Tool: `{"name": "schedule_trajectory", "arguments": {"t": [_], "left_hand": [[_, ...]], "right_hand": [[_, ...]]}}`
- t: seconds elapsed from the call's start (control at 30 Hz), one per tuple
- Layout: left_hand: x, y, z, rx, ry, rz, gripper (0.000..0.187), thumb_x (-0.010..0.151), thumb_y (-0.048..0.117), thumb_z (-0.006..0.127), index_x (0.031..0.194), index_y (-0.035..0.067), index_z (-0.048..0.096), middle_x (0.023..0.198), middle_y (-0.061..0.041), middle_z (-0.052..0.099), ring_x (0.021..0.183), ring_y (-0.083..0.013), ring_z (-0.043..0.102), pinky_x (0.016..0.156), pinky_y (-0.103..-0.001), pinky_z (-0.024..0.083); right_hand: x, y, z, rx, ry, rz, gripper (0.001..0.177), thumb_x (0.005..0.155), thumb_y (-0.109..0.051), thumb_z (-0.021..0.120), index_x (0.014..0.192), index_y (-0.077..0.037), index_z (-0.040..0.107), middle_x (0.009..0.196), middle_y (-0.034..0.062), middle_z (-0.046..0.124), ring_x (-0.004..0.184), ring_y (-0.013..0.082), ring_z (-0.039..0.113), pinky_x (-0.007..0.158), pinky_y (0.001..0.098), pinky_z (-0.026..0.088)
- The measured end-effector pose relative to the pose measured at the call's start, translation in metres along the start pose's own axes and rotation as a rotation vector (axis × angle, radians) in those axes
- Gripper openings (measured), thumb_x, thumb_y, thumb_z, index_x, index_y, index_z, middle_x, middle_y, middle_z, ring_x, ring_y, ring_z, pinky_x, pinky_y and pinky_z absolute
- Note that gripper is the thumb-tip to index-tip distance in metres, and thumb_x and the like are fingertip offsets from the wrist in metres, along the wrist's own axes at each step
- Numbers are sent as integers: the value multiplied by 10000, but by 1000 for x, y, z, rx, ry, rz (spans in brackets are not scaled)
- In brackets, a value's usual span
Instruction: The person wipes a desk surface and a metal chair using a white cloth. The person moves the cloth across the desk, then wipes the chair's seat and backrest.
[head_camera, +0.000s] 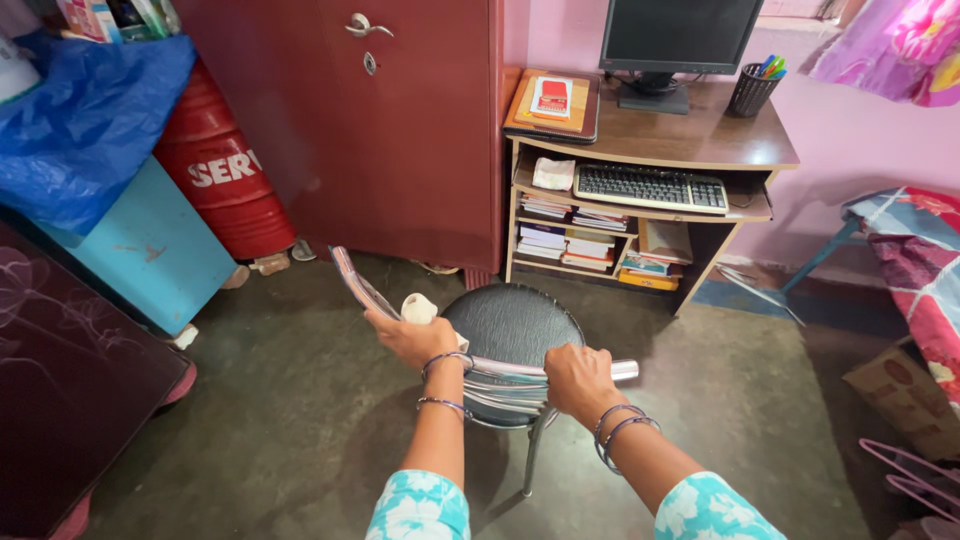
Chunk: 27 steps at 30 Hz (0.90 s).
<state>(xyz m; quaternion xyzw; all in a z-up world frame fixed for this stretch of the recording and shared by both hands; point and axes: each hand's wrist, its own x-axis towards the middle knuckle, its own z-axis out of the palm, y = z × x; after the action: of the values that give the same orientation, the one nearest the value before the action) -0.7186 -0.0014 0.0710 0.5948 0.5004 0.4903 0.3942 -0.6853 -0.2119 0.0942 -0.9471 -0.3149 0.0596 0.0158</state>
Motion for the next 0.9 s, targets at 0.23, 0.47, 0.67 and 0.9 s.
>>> {"name": "schedule_trajectory", "arguments": {"t": [0.23, 0.47, 0.67, 0.9], "left_hand": [[-4, -21, 21, -66, 2, -46, 912, 703, -44, 615, 1530, -126, 238, 1551, -335, 362, 1467, -426, 359, 1222, -416, 275], [-37, 10, 34, -72, 4, -75, 910, 695, -58, 613, 1531, -112, 259, 1507, -323, 415, 1398, -441, 446, 1172, -436, 346], [-79, 38, 68, -142, -34, -187, 917, 705, -56, 598, 1551, -79, 245, 1523, -292, 405, 1378, -422, 472, 1154, -415, 378], [-119, 41, 133, -137, -22, -67, 931, 700, -75, 621, 1530, -139, 205, 1556, -336, 325, 1468, -440, 342, 1229, -423, 257]], "right_hand": [[6, 11, 1, -25, 16, -3, 125, 759, -73, 727, 856, -132, 778, 922, 134, 748, 921, 345, 733, 777, 476, 510], [10, 52, -6, -15, 8, 2, 107, 773, -75, 720, 845, -136, 771, 913, 136, 746, 918, 348, 726, 793, 484, 503], [17, 107, -14, -33, 11, 14, 80, 754, -90, 741, 817, -129, 772, 897, 139, 745, 903, 351, 728, 808, 471, 502], [41, 177, -21, -45, 23, 21, 66, 744, -105, 753, 805, -123, 769, 894, 138, 741, 890, 354, 724, 799, 467, 510]]}}
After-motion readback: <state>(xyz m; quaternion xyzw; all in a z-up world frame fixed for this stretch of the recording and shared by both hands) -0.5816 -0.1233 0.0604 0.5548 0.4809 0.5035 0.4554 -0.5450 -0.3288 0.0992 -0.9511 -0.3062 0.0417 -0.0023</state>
